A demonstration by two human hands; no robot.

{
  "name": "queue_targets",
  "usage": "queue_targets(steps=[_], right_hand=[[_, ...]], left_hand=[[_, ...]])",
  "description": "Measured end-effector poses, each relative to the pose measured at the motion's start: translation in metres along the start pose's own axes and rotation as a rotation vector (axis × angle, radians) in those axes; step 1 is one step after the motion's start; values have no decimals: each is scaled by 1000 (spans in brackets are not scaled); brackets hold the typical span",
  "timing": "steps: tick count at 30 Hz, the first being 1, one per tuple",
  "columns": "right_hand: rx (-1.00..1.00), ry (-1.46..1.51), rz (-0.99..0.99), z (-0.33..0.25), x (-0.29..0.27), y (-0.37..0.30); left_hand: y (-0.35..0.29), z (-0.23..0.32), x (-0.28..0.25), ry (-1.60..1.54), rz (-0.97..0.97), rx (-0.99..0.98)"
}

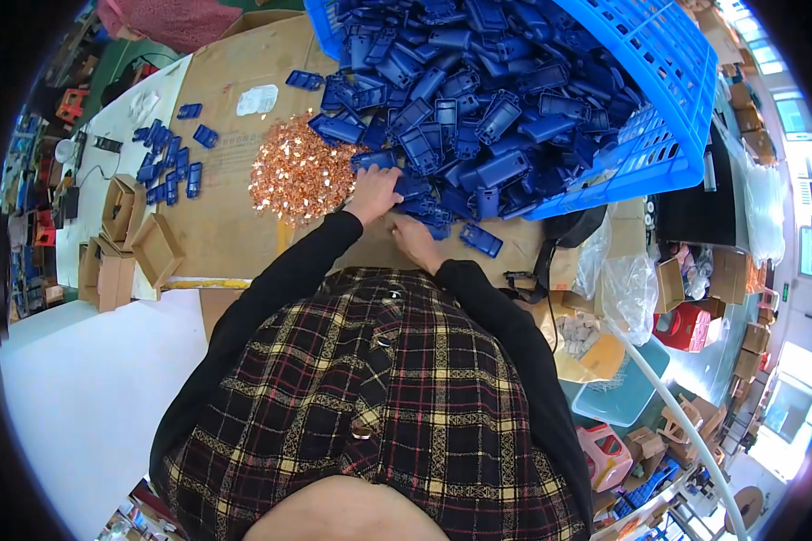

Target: The recorder is assembling small electronic components by inserting metal contacts into blue plastic housings at a workbench.

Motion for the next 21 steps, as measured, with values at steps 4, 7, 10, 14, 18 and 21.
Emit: queue_targets(steps=[4, 7, 10, 14, 18, 21], right_hand=[[40, 100, 63, -7, 2, 14], [70, 24, 49, -7, 10, 24], [90, -91, 79, -4, 20, 35], [206, -229, 18, -5, 33, 47], [183, -395, 57, 1, 46, 54], [-47, -500, -37, -4, 47, 55]], left_hand=[[3, -10, 6, -233, -112, 25], [-1, -13, -18, -259, -84, -63], [-11, -40, -33, -282, -117, -199], [-43, -77, -56, -525, 12, -244], [-68, -66, -69, -1159, -5, -539], [-83, -55, -75, -1289, -2, -639]])
Point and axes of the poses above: each hand's wrist, its own y-axis towards the middle knuckle, its own x-axis out of the palm, z = x × y, the point moved 3 cm from there along y, towards the middle knuckle, and after that the axes turned 6 degrees about -y, right-handed, at the moved point
